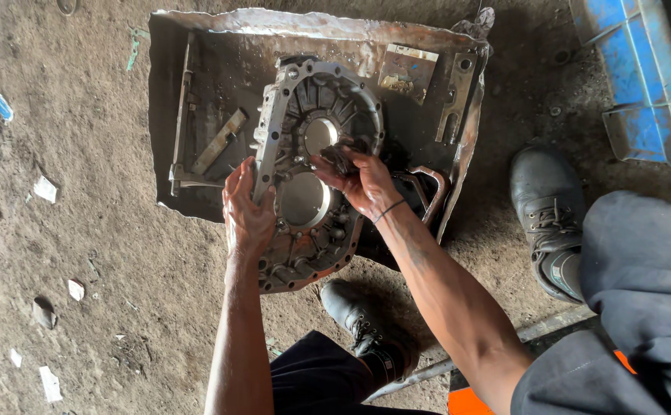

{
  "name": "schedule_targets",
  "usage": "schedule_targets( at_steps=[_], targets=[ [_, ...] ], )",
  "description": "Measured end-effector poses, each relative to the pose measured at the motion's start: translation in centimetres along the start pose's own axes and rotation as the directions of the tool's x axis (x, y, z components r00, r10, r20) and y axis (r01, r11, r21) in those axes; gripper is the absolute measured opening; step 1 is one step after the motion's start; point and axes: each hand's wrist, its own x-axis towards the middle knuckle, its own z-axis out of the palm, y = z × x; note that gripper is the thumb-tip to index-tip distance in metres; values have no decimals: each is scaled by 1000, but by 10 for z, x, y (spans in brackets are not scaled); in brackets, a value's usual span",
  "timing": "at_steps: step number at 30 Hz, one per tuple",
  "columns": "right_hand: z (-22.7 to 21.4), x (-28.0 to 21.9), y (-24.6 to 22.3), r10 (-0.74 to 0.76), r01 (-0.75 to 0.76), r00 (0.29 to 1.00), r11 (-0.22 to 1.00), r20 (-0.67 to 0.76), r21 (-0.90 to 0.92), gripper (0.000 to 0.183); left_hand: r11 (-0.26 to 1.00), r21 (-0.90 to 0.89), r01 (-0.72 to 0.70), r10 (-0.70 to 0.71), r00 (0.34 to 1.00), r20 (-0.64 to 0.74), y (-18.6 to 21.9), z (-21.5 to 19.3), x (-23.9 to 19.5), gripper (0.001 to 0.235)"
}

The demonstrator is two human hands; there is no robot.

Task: The person scrubs a large metal engine block with a cloth and a metal scraper, removing grime from the surface and bolt holes. The person flips the block over to clean the underside and continues scrubbing the interior surfaces.

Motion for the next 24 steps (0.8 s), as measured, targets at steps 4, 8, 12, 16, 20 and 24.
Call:
schedule_targets(
  at_steps=[4,8,12,16,20,24],
  targets=[
    [-16,2,-15,-217,205,975,961,-49,-186,21,999,-38,20,-19,1000,20,-3,1,-2,65],
    [-23,6,-53,-411,414,910,890,62,-192,14,1000,-22,7,-7,1000,11,-3,0,0,66],
    [-5,-4,-77,-441,428,886,897,-142,-112,10,998,-47,32,-31,999,17,-2,0,-1,65],
    [17,-17,-83,-585,569,799,810,-139,-142,19,999,-43,27,-26,1000,17,-2,-1,1,64],
    [24,-30,-103,-741,702,651,671,-165,-239,20,999,-42,-7,6,1000,-4,-7,2,0,65],
    [34,-18,-89,-818,787,525,571,-234,-231,37,996,-93,-12,12,1000,-5,-18,6,0,64]
  ],
)
